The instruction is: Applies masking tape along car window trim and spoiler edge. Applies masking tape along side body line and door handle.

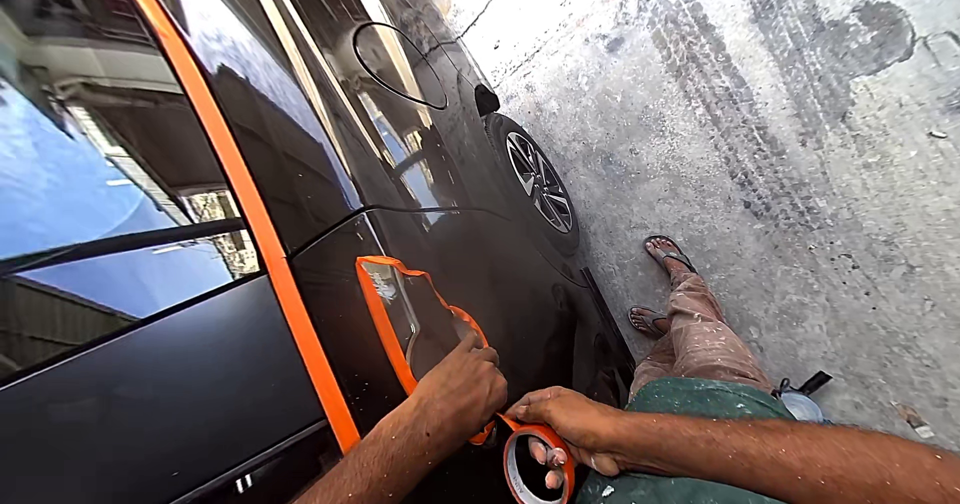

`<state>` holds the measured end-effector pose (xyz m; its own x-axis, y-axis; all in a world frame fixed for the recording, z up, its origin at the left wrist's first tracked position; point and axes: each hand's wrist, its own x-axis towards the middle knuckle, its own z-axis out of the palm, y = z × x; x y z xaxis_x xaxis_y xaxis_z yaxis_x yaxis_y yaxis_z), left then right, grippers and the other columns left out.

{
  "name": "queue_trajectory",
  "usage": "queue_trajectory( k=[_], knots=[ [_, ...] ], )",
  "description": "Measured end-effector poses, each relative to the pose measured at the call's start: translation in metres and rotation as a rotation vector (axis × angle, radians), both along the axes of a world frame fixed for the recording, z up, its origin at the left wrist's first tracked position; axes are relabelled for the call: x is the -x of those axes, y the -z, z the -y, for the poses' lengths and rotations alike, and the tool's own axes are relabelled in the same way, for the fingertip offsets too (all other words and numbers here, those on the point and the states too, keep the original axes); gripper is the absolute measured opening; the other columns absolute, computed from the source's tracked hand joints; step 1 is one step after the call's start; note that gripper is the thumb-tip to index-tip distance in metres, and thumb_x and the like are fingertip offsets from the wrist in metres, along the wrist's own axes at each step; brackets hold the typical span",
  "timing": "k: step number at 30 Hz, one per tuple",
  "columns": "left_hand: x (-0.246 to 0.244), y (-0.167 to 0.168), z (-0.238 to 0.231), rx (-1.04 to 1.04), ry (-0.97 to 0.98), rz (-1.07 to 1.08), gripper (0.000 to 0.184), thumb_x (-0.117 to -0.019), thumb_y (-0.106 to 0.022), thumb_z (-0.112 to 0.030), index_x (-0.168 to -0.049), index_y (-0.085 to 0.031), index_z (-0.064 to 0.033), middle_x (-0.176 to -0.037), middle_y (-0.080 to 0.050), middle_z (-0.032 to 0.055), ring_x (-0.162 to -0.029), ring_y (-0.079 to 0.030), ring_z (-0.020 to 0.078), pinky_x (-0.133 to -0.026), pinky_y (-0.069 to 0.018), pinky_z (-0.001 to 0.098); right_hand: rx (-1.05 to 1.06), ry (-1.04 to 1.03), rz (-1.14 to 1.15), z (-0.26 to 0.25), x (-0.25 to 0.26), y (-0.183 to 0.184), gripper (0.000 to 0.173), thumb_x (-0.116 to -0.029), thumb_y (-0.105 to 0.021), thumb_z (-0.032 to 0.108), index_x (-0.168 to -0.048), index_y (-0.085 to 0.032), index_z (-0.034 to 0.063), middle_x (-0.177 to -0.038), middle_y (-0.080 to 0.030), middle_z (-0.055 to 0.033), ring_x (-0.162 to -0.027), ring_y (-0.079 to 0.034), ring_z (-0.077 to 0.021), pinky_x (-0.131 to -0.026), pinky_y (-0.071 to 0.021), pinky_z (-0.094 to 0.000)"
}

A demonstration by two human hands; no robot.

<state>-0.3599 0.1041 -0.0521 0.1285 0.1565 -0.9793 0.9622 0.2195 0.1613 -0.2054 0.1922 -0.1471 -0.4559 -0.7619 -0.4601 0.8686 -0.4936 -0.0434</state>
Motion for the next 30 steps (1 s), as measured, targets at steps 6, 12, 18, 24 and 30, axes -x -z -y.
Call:
queue_trajectory(
  k=[6, 12, 18, 24, 30],
  knots=[
    [-0.002, -0.009, 0.010, -0.073, -0.006, 0.022, 0.027, -0.1030, -0.047, -0.008, -0.108, -0.073, -0.0121, -0.123, -0.072, 0.0031, -0.137, -0.052, 0.0287, -0.117, -0.0285, 0.0544, -0.049, -0.096, -0.025, 0.006, 0.001, -0.002, 0.024, -0.1089, -0.045, 0.025, -0.109, -0.062, 0.0090, -0.063, -0.049, 0.0025, -0.049, -0.052, -0.0082, -0.049, -0.0511, -0.0253],
    [-0.014, -0.020, 0.019, -0.108, -0.056, -0.038, 0.027, -0.1023, -0.048, -0.009, -0.111, -0.073, -0.0143, -0.127, -0.071, 0.0006, -0.141, -0.048, 0.0291, -0.121, -0.0229, 0.0577, -0.094, 0.015, -0.146, 0.015, -0.002, 0.002, 0.021, -0.1074, -0.053, 0.026, -0.105, -0.062, 0.0077, -0.065, -0.057, -0.0012, -0.049, -0.056, -0.0109, -0.049, -0.0535, -0.0282],
    [-0.020, -0.029, 0.022, -0.096, -0.098, -0.120, 0.035, -0.1015, -0.045, -0.005, -0.121, -0.072, -0.0160, -0.139, -0.066, -0.0024, -0.152, -0.033, 0.0317, -0.124, -0.0081, 0.0632, -0.513, 0.047, -0.532, 0.021, -0.002, -0.009, 0.021, -0.1041, -0.054, 0.025, -0.104, -0.064, 0.0062, -0.076, -0.065, -0.0056, -0.056, -0.063, -0.0158, -0.053, -0.0551, -0.0343],
    [-0.022, -0.033, 0.024, -0.103, -0.138, -0.142, 0.035, -0.1013, -0.044, -0.005, -0.120, -0.072, -0.0143, -0.133, -0.069, -0.0011, -0.153, -0.032, 0.0310, -0.125, -0.0043, 0.0636, -0.900, 0.204, -0.960, 0.027, -0.011, -0.011, 0.022, -0.1005, -0.051, 0.023, -0.101, -0.066, 0.0058, -0.081, -0.065, -0.0103, -0.078, -0.066, -0.0240, -0.070, -0.0529, -0.0447],
    [-0.027, -0.038, 0.034, -0.217, -0.137, -0.095, 0.028, -0.1005, -0.046, -0.004, -0.115, -0.070, -0.0053, -0.133, -0.069, 0.0047, -0.151, -0.036, 0.0324, -0.124, -0.0093, 0.0646, -0.968, 0.625, -1.178, 0.007, -0.013, -0.039, 0.017, -0.1015, -0.052, 0.014, -0.101, -0.066, 0.0055, -0.082, -0.066, -0.0075, -0.072, -0.065, -0.0171, -0.063, -0.0547, -0.0330]
  ],
)
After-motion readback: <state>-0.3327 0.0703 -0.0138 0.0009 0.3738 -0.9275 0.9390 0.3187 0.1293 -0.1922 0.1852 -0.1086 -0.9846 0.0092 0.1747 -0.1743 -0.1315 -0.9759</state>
